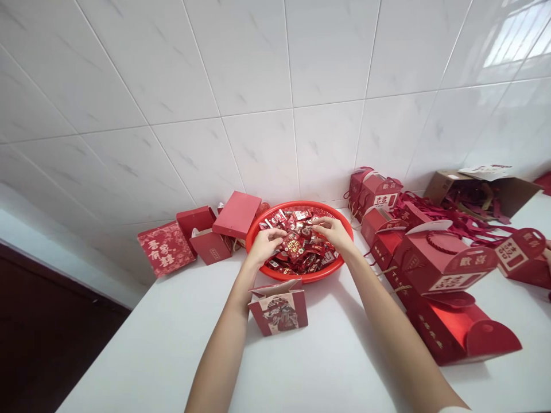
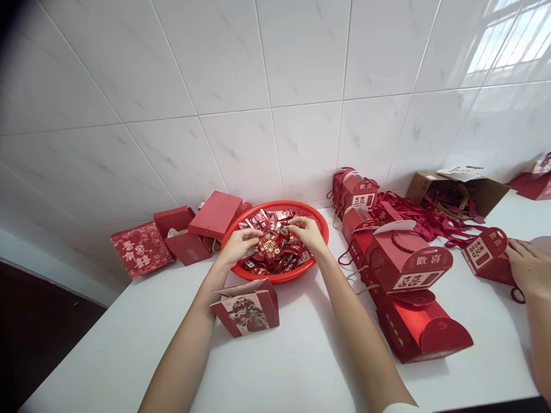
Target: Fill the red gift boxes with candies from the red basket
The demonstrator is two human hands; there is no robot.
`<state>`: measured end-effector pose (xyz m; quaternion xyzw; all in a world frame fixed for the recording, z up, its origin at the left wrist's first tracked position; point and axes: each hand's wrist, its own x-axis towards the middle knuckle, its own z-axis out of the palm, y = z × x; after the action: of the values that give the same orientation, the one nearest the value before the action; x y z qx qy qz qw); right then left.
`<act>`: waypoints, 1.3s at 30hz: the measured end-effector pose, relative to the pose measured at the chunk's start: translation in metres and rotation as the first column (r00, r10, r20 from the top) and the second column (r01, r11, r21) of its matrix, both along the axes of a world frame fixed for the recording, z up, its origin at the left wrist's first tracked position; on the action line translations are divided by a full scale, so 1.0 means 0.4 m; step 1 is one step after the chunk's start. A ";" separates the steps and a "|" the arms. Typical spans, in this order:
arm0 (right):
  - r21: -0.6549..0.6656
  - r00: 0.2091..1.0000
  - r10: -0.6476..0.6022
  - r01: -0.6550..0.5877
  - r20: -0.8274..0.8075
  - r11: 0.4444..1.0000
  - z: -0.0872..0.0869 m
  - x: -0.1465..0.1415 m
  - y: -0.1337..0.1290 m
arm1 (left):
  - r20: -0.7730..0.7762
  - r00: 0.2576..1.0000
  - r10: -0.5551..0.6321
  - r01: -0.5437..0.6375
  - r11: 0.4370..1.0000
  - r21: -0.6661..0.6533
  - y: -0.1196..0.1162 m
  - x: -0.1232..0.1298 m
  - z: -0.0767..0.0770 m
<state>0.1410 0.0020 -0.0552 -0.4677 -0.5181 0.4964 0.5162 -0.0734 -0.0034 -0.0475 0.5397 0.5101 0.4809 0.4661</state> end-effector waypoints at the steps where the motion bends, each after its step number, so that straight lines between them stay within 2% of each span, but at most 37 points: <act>1: 0.006 1.000 -0.003 0.003 0.002 1.000 -0.002 0.001 0.003 | 0.001 1.000 -0.009 0.009 1.000 -0.014 0.000 0.000 0.000; 3: 0.021 1.000 -0.010 0.010 0.011 1.000 -0.006 0.002 0.009 | -0.001 1.000 -0.030 0.030 0.999 -0.044 0.001 -0.002 -0.001; 15: 0.134 0.986 0.009 -0.031 0.165 0.990 -0.012 0.012 0.018 | -0.028 0.997 -0.072 0.072 0.997 -0.031 0.009 -0.011 -0.005; 20: 0.132 0.955 0.067 -0.109 0.290 0.985 -0.022 0.007 0.026 | -0.054 0.995 -0.082 0.081 0.997 -0.019 0.009 -0.013 -0.007; 25: 0.077 0.856 0.123 -0.186 0.501 0.980 -0.025 -0.005 0.023 | -0.035 0.996 -0.080 0.080 0.997 -0.008 0.006 -0.013 -0.008; 29: 0.015 0.714 0.149 -0.218 0.684 0.976 -0.024 -0.020 0.016 | -0.036 0.997 -0.064 0.064 0.998 0.002 0.004 -0.015 -0.012; 33: -0.029 0.581 0.155 -0.221 0.799 0.975 -0.018 -0.031 0.002 | -0.027 0.999 -0.044 0.044 0.999 0.027 0.004 -0.018 -0.016; 36: -0.029 0.533 0.139 -0.210 0.835 0.977 -0.010 -0.033 -0.009 | -0.030 0.999 -0.038 0.040 0.998 0.045 0.006 -0.020 -0.021; 39: -0.016 0.533 0.121 -0.197 0.838 0.980 -0.005 -0.029 -0.015 | -0.037 0.999 -0.029 0.031 0.997 0.067 0.009 -0.022 -0.028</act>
<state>0.1293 -0.0039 -0.0573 -0.5766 -0.7607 0.2381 0.1793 -0.0824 0.0004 -0.0586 0.5713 0.4937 0.4810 0.4457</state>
